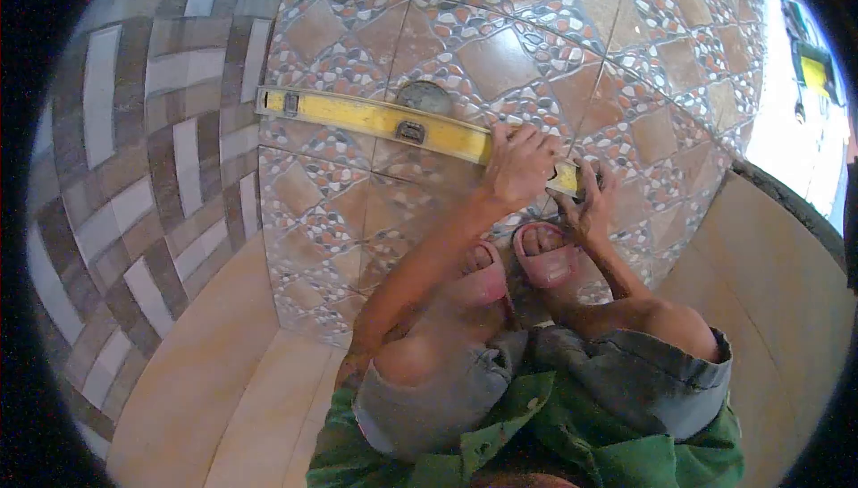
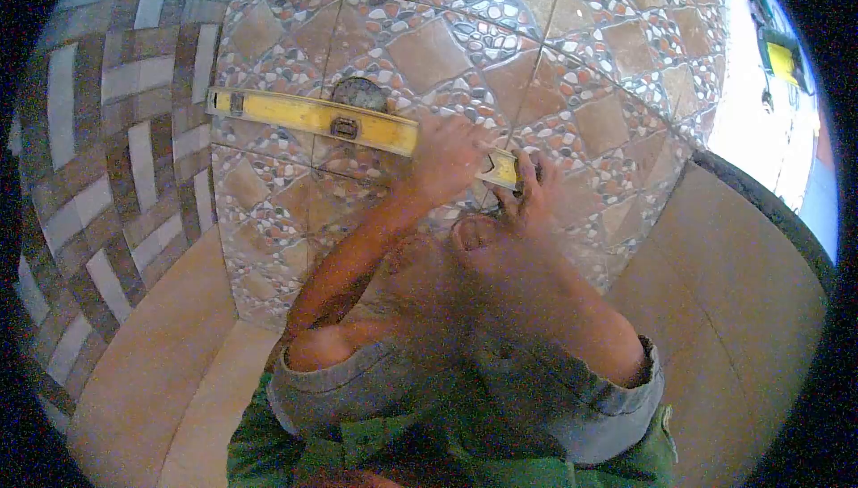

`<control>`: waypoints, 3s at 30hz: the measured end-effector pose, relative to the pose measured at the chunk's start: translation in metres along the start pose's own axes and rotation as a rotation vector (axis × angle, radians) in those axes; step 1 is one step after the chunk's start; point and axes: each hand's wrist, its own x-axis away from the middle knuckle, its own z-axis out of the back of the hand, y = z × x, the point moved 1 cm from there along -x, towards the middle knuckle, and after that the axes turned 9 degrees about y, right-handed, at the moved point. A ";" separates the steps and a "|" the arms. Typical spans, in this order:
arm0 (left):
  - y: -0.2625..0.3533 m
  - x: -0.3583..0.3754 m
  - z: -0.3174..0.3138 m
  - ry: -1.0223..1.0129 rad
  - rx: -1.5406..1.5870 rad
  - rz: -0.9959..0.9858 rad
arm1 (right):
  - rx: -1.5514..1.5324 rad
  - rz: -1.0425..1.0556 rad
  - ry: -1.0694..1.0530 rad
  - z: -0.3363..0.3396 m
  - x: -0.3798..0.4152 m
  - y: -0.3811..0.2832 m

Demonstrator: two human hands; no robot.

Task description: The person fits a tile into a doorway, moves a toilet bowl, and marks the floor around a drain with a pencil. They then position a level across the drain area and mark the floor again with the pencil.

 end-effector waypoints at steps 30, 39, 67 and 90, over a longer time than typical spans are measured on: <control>-0.186 0.038 0.149 0.176 0.060 0.772 | 0.131 -0.055 -0.051 -0.024 0.016 0.048; -0.216 0.031 0.161 0.275 -0.092 0.829 | 0.215 -0.045 -0.050 -0.014 0.011 0.032; -0.276 0.049 0.176 0.436 -0.413 0.745 | 0.105 -0.074 -0.097 0.009 0.001 -0.005; -0.041 0.022 0.039 -0.065 0.005 0.328 | 0.205 0.008 -0.052 0.002 -0.003 0.003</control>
